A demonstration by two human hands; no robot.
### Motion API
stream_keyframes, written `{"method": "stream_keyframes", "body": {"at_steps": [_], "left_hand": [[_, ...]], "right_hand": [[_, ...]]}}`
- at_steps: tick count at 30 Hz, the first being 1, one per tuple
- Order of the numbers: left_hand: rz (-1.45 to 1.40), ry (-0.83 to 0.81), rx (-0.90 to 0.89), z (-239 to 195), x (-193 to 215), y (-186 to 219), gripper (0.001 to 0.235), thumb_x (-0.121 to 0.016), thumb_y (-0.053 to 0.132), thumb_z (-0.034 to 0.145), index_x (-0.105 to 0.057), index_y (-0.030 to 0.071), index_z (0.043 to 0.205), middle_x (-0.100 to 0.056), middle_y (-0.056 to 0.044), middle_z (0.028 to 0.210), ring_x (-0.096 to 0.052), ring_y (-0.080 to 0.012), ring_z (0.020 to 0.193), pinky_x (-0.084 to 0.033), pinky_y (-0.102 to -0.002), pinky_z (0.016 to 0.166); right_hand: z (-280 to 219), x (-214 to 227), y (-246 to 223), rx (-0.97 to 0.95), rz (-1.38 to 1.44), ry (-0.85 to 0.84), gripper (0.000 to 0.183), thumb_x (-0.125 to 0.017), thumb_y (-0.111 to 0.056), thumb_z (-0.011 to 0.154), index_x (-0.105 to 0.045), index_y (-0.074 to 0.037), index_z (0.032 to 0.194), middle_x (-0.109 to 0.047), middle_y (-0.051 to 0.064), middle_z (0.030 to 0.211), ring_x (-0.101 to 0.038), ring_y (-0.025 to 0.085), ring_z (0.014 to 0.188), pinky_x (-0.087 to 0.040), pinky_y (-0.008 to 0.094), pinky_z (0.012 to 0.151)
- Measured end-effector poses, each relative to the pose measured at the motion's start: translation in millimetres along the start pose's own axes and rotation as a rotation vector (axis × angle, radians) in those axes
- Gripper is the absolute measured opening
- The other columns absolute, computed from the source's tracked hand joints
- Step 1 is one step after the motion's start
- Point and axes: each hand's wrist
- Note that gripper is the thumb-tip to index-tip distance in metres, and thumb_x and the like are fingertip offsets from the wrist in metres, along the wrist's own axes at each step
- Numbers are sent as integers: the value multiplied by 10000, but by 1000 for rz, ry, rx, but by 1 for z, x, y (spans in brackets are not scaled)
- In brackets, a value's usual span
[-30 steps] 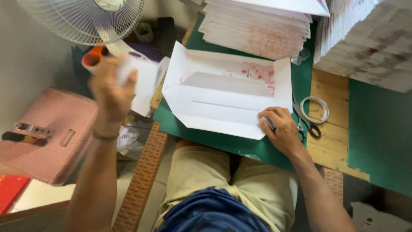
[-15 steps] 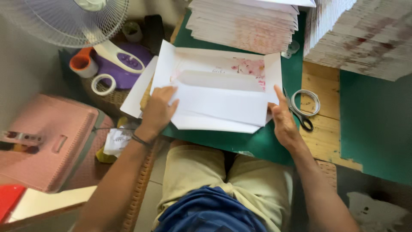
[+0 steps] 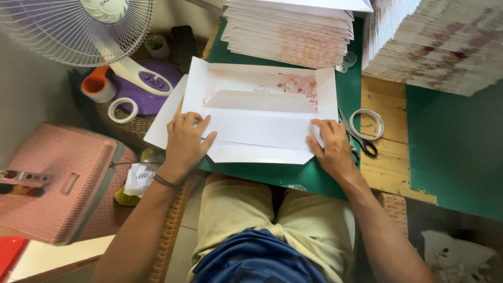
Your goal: The person assembles paper envelopes by folding the flaps and securing them with adhesive tape. They use scissors to cut the tape and smooth the edges, working through a stack of envelopes on a green cutting mat.
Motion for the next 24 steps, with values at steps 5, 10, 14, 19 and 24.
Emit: {"method": "stream_keyframes", "body": {"at_steps": [5, 10, 14, 19, 24], "left_hand": [[18, -10, 9, 1, 0, -2, 451, -740, 347, 895, -735, 44, 1229, -620, -100, 1175, -502, -296, 1173, -375, -476, 1001], [32, -9, 35, -1, 0, 0, 436, -739, 341, 905, -740, 41, 1221, -619, -102, 1189, -496, -293, 1184, -373, -476, 999], [37, 20, 24, 0, 0, 0, 436, -744, 337, 894, -743, 39, 1212, -616, -120, 1218, -480, -307, 1203, -367, -477, 994], [151, 46, -52, 7, 7, 5, 396, -756, 353, 854, -759, 77, 1138, -638, -89, 1216, -487, -307, 1205, -367, -520, 1047], [-115, -395, -81, 37, 0, 41, 420, -690, 467, 907, -745, 116, 1131, -626, -94, 1255, -498, -345, 1217, -418, -539, 1028]], "right_hand": [[-3, -5, 4, -34, 41, 1, 277, -679, -194, 950, -659, -16, 1162, -650, 167, 1153, -561, 358, 1031, -475, 454, 937], [-3, -5, 4, -25, 40, 0, 325, -684, -180, 939, -645, 6, 1202, -641, 190, 1181, -557, 370, 1031, -471, 457, 927], [0, -3, 1, -23, 28, 16, 324, -690, -187, 943, -647, 14, 1194, -638, 192, 1191, -558, 373, 1047, -471, 458, 938], [6, 7, -8, 94, -147, 7, 217, -709, -184, 885, -707, -42, 1049, -652, 187, 1165, -561, 383, 1028, -475, 454, 914], [11, 0, 2, 32, -150, -118, 179, -698, -169, 934, -692, -21, 1035, -682, 155, 1133, -618, 359, 1039, -503, 445, 936]]}}
Point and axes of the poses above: each hand's wrist, its own z-axis towards the middle knuckle, its own x-axis out of the back of the hand, y = z × x
